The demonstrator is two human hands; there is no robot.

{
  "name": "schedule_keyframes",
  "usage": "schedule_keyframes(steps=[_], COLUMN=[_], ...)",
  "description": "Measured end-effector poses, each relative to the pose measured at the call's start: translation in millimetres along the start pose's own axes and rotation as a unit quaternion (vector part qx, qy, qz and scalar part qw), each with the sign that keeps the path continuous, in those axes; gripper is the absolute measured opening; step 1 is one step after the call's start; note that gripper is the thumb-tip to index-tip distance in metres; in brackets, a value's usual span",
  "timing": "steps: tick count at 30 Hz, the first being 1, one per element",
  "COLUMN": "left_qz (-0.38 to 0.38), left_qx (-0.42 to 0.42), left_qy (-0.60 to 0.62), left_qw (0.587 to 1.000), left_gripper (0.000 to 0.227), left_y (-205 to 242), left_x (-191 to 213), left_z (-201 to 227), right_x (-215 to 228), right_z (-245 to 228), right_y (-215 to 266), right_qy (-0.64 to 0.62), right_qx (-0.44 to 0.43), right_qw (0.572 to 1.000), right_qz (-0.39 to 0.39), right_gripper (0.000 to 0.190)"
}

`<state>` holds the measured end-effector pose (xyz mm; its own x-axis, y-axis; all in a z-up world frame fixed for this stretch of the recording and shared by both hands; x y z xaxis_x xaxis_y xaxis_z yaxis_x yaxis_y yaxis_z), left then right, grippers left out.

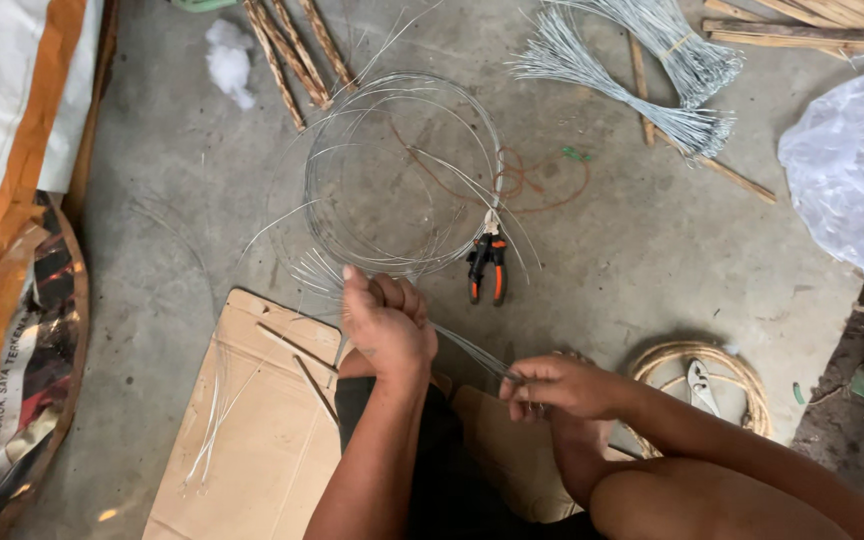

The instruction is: The person gathers and bundles thin metal wires, then attaches them to wooden sticks using a rubber band. They organize the wires into neat bundles and secure the sticks to the wire heads.

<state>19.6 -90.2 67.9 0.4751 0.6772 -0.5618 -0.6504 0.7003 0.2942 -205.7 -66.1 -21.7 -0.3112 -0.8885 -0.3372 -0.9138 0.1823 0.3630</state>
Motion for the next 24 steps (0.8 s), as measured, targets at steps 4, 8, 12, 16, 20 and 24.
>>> schedule_keyframes(steps=[4, 8, 12, 16, 20, 24], left_qz=[-0.005, 0.06, 0.108, 0.1, 0.155, 0.164], left_qx=[0.059, 0.108, 0.126, 0.105, 0.117, -0.082], left_qy=[-0.008, 0.022, 0.012, 0.018, 0.034, -0.188], left_qw=[0.998, 0.992, 0.986, 0.989, 0.98, 0.965], left_gripper=[0.054, 0.051, 0.038, 0.041, 0.04, 0.047], left_y=[11.4, 5.2, -21.1, -43.7, -60.3, -59.4], left_x=[6.3, 13.0, 26.2, 45.8, 70.0, 75.4], left_z=[-13.4, -11.3, 8.7, 30.2, 27.5, 60.8], right_x=[7.8, 8.5, 10.7, 17.3, 22.5, 34.7], right_z=[16.3, 18.1, 28.4, 22.6, 3.3, -23.2], right_y=[1.5, -5.9, -0.4, 4.6, 10.3, 27.0], right_qy=[0.263, 0.275, 0.265, 0.269, 0.231, 0.35], right_qx=[-0.133, -0.04, -0.015, 0.03, 0.088, 0.036], right_qw=[0.954, 0.953, 0.953, 0.947, 0.947, 0.907], right_qz=[0.056, 0.12, 0.149, 0.175, 0.205, 0.232], right_gripper=[0.038, 0.05, 0.052, 0.045, 0.039, 0.034])
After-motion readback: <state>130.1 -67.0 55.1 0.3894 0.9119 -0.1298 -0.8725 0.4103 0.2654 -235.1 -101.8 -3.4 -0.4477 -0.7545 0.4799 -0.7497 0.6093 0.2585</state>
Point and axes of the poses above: each hand's wrist, its own y-axis away from the middle knuckle, its own x-axis out of the back of the hand, z = x × y, the point moved 5 cm from there along -y, towards the middle knuckle, and after that the axes turned 2 degrees about x, right-handed, at the moved point
